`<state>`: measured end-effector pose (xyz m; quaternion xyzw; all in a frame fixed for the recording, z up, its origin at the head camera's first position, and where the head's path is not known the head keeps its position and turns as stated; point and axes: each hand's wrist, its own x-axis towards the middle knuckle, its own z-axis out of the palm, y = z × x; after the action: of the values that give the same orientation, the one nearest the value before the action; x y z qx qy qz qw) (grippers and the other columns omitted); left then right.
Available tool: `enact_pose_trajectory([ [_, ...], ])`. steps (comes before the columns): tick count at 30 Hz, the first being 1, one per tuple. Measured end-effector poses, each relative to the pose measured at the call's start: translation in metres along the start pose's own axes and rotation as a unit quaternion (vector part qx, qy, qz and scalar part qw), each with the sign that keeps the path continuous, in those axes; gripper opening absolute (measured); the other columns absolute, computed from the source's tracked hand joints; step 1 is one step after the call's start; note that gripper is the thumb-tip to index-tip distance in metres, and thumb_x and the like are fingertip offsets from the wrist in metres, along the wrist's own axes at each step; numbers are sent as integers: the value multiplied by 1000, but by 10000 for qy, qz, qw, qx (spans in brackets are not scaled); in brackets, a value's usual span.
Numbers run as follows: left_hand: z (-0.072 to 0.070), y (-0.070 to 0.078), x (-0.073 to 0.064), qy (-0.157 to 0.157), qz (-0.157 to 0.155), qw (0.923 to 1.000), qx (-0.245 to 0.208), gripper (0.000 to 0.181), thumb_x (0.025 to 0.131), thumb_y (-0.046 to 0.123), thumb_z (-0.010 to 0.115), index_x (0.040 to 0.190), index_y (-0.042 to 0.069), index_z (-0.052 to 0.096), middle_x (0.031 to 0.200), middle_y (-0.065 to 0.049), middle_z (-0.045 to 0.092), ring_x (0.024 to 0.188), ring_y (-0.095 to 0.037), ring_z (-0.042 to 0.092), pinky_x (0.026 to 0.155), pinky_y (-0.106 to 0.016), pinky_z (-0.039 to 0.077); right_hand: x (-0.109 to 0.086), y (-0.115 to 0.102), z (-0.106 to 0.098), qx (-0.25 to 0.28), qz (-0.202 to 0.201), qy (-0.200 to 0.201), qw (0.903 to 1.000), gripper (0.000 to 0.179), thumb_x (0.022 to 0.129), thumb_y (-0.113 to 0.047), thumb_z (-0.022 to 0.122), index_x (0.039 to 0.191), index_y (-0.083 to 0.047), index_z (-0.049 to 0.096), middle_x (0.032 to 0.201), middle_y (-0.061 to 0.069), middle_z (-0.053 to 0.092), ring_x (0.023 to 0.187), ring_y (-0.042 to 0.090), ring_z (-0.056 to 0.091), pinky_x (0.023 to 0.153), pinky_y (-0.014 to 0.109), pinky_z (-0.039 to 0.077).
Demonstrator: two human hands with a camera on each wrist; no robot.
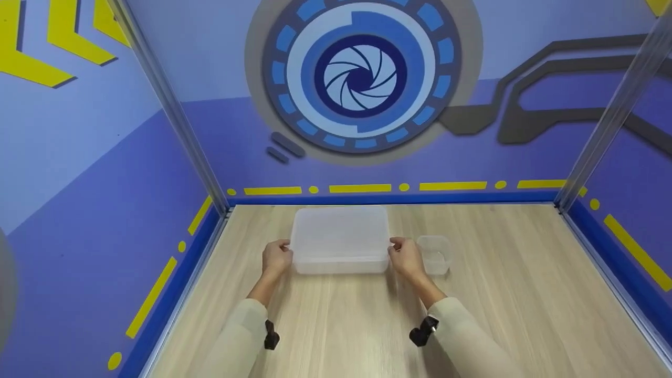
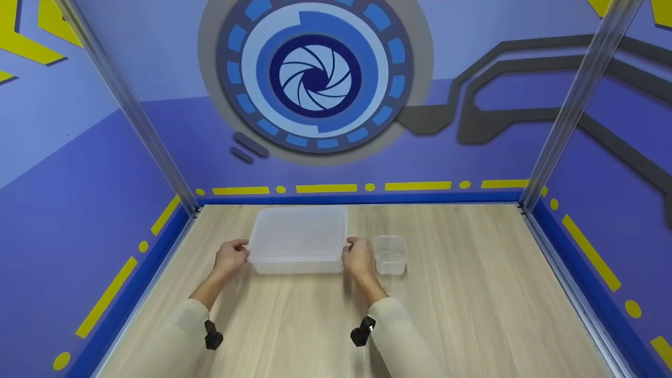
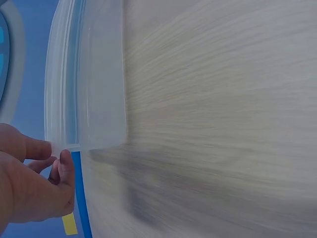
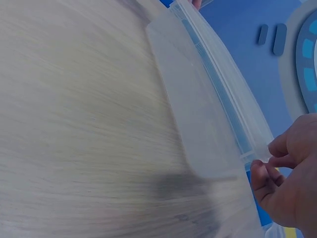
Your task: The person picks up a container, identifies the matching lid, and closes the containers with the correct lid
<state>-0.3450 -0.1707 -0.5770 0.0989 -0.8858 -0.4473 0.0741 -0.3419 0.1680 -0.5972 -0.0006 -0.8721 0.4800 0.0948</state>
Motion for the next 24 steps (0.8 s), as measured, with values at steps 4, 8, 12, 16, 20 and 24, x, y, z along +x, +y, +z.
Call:
enact_pose_trajectory([
  [4,2,-1,1,-12,-7,10000,-44,38,95,-4,57,131,-10,68,106,-19,70,98,-30,64,83,-43,55,2,2,0,160,96,-176,9997,32,99,0,62,127,14,68,99,18,72,86,26,67,71,35,56],
  [8,4,-1,0,-34,-190,9997,-165,39,96,-4,57,134,-8,67,111,-20,68,103,-32,64,86,-43,54,1,2,-2,401,262,-351,9982,35,101,0,60,133,14,64,96,15,69,80,21,65,63,27,51],
  [12,5,-3,-1,-22,-273,9993,-256,39,97,-5,57,135,-8,66,111,-19,68,104,-32,63,88,-44,53,-1,1,-2,265,120,-314,9991,35,100,2,59,132,16,64,95,15,69,79,20,64,63,26,50],
  [16,5,-3,-1,-7,-231,9992,-320,39,99,-4,55,137,-7,66,113,-19,68,105,-31,62,90,-44,53,-1,0,-1,-10,-104,-248,9996,32,99,3,60,128,16,66,95,15,70,81,22,63,67,30,52],
  [20,5,-3,1,31,-165,9995,-279,39,99,-4,54,136,-8,66,111,-18,68,103,-30,63,90,-44,52,-2,1,-2,-111,-216,-309,9992,31,100,1,61,127,16,67,94,14,69,82,22,61,68,32,52],
  [24,7,-3,2,0,-124,9997,-202,39,98,-4,55,135,-8,67,107,-16,68,100,-29,62,87,-42,52,-3,4,-2,-275,-292,-287,9988,31,100,0,62,126,16,68,92,12,69,80,21,61,69,34,53],
])
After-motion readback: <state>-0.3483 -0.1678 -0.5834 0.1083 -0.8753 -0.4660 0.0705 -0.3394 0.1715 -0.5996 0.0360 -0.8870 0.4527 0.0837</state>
